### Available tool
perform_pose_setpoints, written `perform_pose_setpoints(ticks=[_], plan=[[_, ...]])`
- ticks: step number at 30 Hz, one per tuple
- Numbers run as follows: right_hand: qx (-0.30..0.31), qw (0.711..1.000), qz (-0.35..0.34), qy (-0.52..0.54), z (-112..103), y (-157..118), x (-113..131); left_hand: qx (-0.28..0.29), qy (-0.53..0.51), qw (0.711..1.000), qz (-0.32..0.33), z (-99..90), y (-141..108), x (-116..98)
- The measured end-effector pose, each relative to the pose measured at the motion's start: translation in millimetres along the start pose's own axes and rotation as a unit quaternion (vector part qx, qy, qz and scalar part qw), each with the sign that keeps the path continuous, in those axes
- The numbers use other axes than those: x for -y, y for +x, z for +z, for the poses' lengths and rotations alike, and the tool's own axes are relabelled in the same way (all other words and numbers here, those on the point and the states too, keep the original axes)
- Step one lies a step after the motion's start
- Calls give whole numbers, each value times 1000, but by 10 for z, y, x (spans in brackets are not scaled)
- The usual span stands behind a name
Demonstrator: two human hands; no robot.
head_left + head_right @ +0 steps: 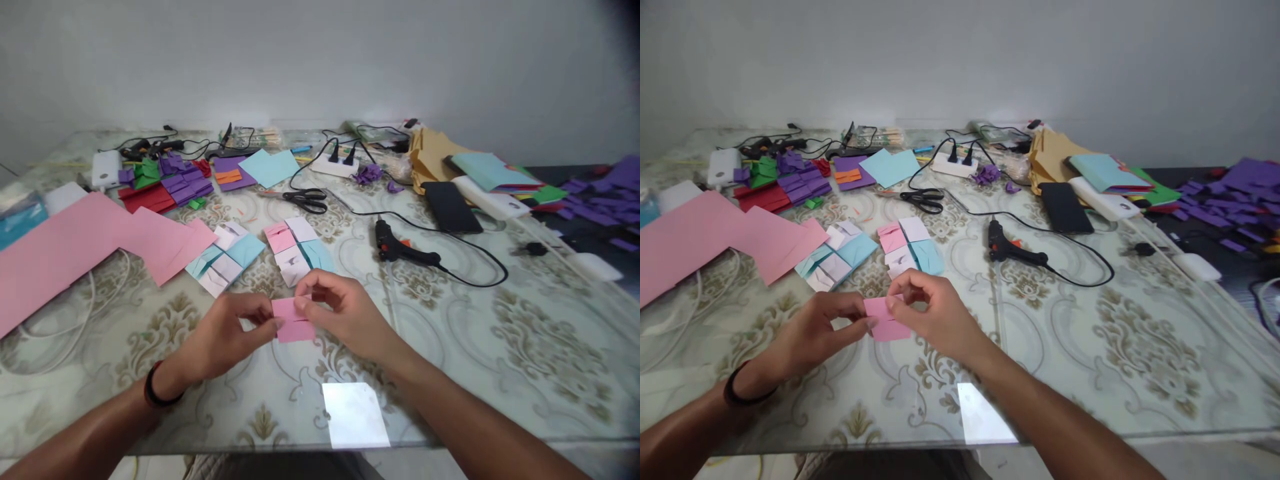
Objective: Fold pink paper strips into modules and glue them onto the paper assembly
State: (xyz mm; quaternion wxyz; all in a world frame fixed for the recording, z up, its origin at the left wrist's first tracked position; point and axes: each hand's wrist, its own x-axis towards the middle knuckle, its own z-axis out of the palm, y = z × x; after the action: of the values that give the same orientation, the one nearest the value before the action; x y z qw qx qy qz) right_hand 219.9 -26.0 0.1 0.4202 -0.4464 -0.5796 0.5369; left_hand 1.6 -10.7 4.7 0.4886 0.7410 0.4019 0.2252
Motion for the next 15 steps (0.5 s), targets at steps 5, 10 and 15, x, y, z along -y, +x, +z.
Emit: perform_pose_setpoints(ticks=[5, 10, 15], plan=[[27, 1000, 16, -1, 63, -18, -2, -9, 41, 999, -7, -8, -17, 2], [-10, 999, 4, 33, 46, -23, -2, -39, 22, 999, -17, -31, -12, -8], [15, 999, 6, 28, 49, -27, -17, -45, 38, 998, 2, -7, -26, -19]])
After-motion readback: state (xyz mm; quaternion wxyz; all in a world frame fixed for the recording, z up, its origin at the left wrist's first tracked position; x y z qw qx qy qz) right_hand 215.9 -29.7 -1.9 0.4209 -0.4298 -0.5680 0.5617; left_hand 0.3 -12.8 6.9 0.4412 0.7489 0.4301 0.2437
